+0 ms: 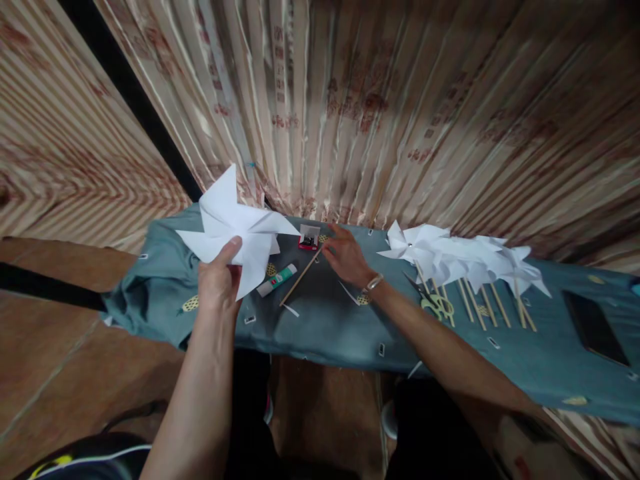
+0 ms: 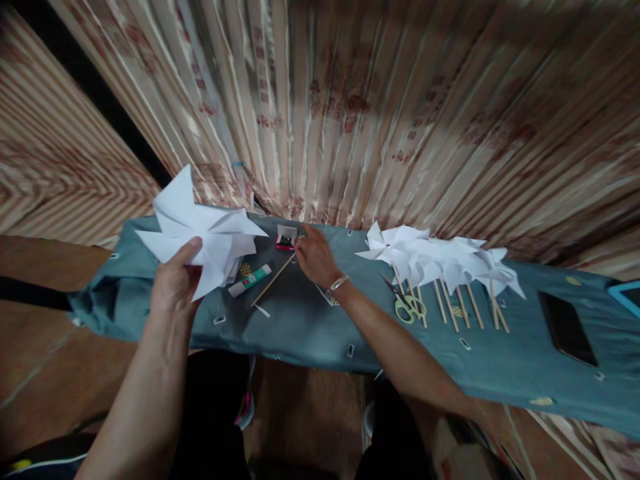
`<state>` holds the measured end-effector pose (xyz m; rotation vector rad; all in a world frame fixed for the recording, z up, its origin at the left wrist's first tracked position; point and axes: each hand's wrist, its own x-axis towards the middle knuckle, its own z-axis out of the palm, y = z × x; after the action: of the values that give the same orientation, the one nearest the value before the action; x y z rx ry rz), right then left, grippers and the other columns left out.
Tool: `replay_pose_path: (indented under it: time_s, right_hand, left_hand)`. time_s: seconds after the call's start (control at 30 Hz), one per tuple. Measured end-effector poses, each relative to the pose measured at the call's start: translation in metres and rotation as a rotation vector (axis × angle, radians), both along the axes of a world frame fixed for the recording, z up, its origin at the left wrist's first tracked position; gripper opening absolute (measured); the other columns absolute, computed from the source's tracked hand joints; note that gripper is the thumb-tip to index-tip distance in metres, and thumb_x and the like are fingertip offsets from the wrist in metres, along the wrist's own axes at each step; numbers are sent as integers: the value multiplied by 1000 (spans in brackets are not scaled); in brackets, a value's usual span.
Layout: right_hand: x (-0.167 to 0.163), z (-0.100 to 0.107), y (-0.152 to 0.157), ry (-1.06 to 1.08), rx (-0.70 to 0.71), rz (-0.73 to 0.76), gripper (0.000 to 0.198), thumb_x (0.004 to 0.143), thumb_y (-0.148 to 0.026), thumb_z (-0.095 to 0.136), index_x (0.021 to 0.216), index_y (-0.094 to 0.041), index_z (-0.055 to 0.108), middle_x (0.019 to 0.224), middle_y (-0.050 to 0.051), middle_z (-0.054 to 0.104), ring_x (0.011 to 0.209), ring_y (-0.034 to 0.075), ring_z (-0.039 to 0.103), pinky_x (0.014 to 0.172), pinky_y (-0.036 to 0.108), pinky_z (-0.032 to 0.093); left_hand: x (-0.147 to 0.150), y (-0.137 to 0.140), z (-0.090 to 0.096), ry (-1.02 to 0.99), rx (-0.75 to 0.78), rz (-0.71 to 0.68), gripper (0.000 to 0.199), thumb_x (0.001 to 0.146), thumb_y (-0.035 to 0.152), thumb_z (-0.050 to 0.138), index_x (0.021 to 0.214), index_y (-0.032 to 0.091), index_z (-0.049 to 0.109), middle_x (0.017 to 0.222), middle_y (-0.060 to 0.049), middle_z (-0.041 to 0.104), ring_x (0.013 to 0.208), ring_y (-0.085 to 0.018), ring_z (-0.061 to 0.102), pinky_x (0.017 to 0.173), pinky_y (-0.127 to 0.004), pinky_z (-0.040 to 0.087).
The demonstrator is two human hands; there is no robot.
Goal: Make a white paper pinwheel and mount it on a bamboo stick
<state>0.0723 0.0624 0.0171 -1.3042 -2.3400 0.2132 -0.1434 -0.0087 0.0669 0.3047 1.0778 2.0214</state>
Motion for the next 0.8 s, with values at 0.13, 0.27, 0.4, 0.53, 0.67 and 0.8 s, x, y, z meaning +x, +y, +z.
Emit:
replay_pose_path:
  time_s: [0.13, 0.27, 0.4, 0.53, 0.67, 0.8]
  right_hand:
    - [-32, 6, 37, -191, -23, 59, 24, 91, -13, 51, 94, -11, 75, 146, 18, 50, 141, 28, 37, 118, 47, 29]
    - [-48, 5, 55, -353, -48, 70, 23, 89, -15, 54, 95, -8, 75, 150, 22, 44, 146, 35, 25, 116, 54, 29]
    - [-55, 4, 65, -465, -79, 72, 24, 84, -16, 59, 100, -7, 74, 146, 25, 46, 142, 39, 29, 110, 56, 34]
    - [-60, 5, 68, -532, -93, 70, 27, 84, -14, 57, 104, -7, 73, 135, 24, 55, 137, 37, 37, 108, 52, 38]
    - [-61, 6, 66, -555, -85, 62, 27, 85, -14, 57, 106, -6, 72, 134, 24, 55, 138, 35, 38, 110, 48, 37]
    - [-62, 7, 64, -561, -87, 56, 26, 86, -17, 56, 103, -6, 73, 130, 24, 58, 132, 35, 43, 107, 46, 41]
  left_hand:
    - [-3, -2, 2, -29, -27, -21, 23, 63, 0, 69, 81, 15, 71, 87, -6, 78, 101, -27, 73, 97, -39, 58]
    - [-7, -5, 4, -76, -19, -26, 27, 63, -2, 67, 83, 15, 71, 84, -4, 78, 98, -25, 74, 96, -39, 58]
    - [-10, -6, 0, -61, -1, -39, 29, 61, 0, 71, 85, 15, 72, 89, -5, 79, 98, -26, 74, 96, -38, 59]
    - [-13, -5, -4, -44, 5, -39, 31, 59, 1, 74, 86, 15, 73, 89, -6, 79, 95, -25, 75, 92, -37, 60]
    - [-14, -5, -4, -50, 0, -50, 30, 61, 0, 72, 87, 15, 73, 89, -6, 79, 94, -24, 75, 92, -37, 60]
    - [-11, -6, 0, -49, -11, -29, 29, 64, -4, 68, 87, 14, 73, 86, -4, 79, 94, -23, 75, 94, -36, 60]
